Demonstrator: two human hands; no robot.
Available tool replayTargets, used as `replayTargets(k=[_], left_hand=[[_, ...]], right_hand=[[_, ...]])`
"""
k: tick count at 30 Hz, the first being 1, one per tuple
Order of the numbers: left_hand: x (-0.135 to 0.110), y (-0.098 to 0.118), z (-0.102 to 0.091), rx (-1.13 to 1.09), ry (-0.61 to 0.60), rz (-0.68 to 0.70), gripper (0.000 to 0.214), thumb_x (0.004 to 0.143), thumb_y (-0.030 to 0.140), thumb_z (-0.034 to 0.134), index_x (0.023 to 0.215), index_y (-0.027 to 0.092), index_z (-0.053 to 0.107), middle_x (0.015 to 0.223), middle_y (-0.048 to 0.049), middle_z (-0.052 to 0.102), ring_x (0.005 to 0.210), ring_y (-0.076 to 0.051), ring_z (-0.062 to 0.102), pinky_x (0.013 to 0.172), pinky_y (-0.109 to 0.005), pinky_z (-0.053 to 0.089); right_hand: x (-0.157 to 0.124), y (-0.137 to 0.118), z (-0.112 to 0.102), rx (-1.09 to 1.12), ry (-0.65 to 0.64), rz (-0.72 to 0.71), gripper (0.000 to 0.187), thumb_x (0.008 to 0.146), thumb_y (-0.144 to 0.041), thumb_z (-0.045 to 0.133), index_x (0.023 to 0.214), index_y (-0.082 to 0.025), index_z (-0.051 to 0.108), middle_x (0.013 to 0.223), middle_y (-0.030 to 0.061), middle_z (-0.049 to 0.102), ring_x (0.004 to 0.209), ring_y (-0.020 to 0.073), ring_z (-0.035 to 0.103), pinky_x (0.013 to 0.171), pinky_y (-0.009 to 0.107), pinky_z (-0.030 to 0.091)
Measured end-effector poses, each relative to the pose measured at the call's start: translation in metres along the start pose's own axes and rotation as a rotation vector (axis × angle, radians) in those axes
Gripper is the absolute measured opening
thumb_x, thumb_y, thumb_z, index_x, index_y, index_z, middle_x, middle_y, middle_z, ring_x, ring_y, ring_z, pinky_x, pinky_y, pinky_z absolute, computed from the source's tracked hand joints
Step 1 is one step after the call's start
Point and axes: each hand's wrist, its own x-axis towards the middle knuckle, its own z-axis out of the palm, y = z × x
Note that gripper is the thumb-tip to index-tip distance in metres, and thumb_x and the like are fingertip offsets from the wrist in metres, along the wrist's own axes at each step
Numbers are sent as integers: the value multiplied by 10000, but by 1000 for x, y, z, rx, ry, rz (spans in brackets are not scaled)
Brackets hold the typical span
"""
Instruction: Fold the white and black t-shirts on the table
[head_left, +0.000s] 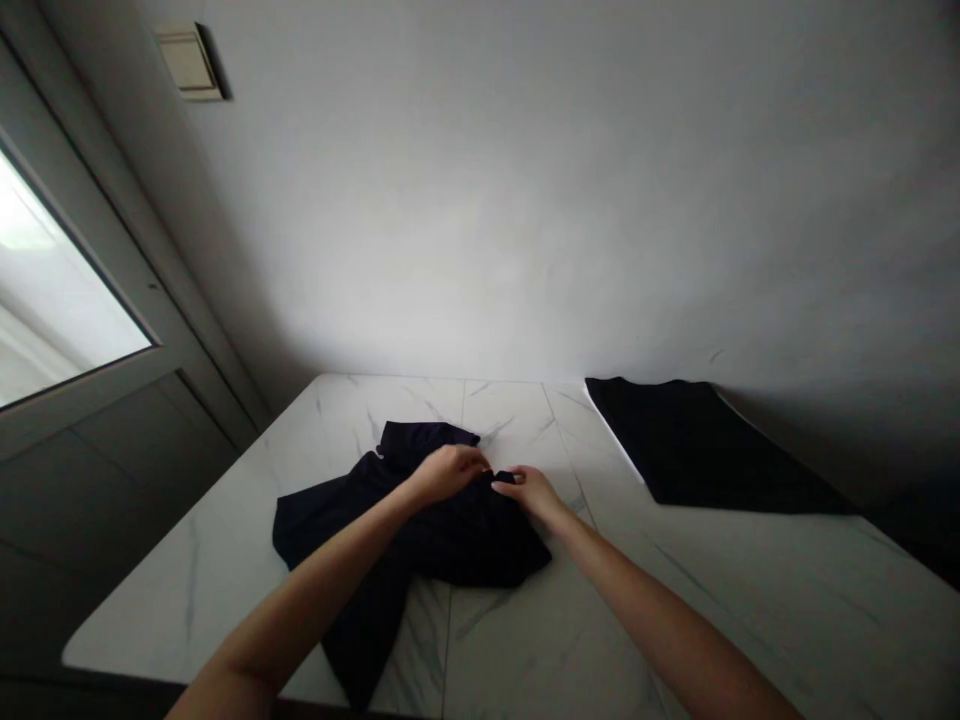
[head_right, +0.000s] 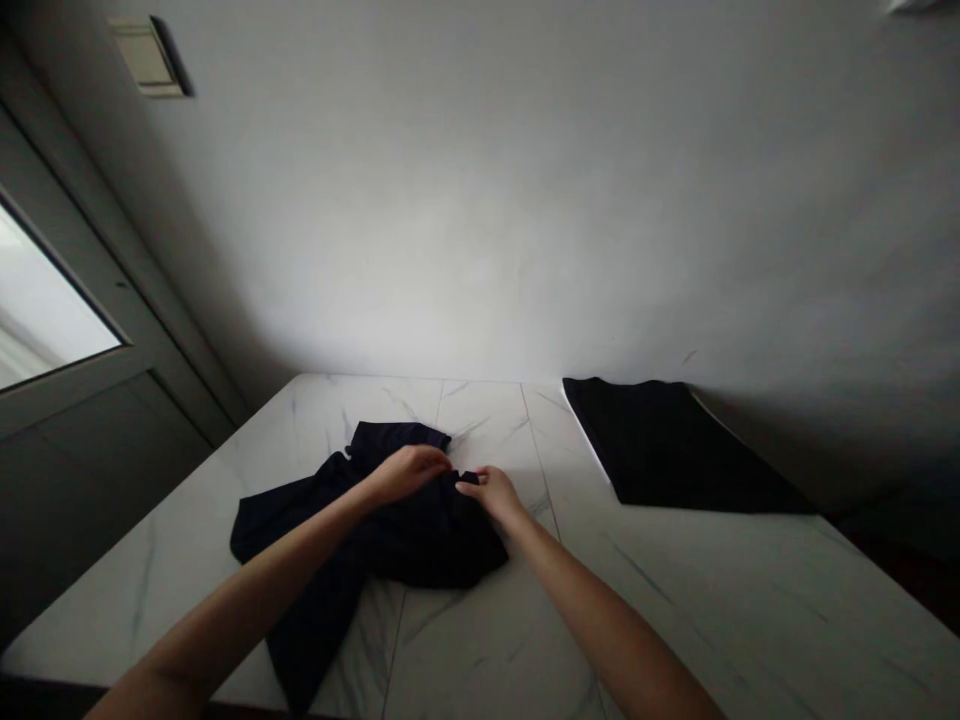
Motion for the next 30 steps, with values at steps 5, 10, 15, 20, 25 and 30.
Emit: replayTargets(k=[5,10,15,20,25,30], left_hand=[[47,-55,-40,404,265,-141,472,861,209,579,1331,222,536,1422,-100,508,1339,-268,390,1127,-400,291],[66,-76,-40,416,176,-143,318,794,258,666,1108,210,653,1133,-83,650,1136,-255,530,1015,-354,388],[54,-65,-45,348,147,-32,133,844,296,585,920,197,630,1024,-48,662,1003,-194,574,910,-279,436],[15,-38,-77,31,352,-14,208,837,410,530,894,215,575,802,10,644,782,-168,571,742,-273,467],[-28,10,-120,-136,643,44,361,731,532,631,873,200,618,758,-4,663,704,-179,579,635,-271,459],[-62,62,-148,-204,746,10,412,697,549,701,901,195,653,749,7,680,636,-158,568,565,-243,438]], right_hand=[[-24,-1,0,-216,17,-144,280,594,-409,793,757,-205,691,822,53,742,833,268,668,787,380,516],[-36,-5,-22,-46,182,-179,355,733,-485,658,955,-208,649,966,77,737,945,266,676,902,403,505],[-40,-14,-72,61,341,-220,387,734,-546,654,935,-217,619,965,71,725,966,272,668,911,400,505],[-38,-27,-113,-26,439,-306,396,691,-546,704,909,-230,607,951,50,704,957,262,649,923,396,488],[-36,-53,-142,-23,481,-449,389,712,-551,692,926,-228,666,1026,71,707,1026,267,628,960,401,448],[-51,-101,-162,-66,404,-504,291,772,-521,661,784,-230,674,878,45,707,931,249,633,916,382,446]])
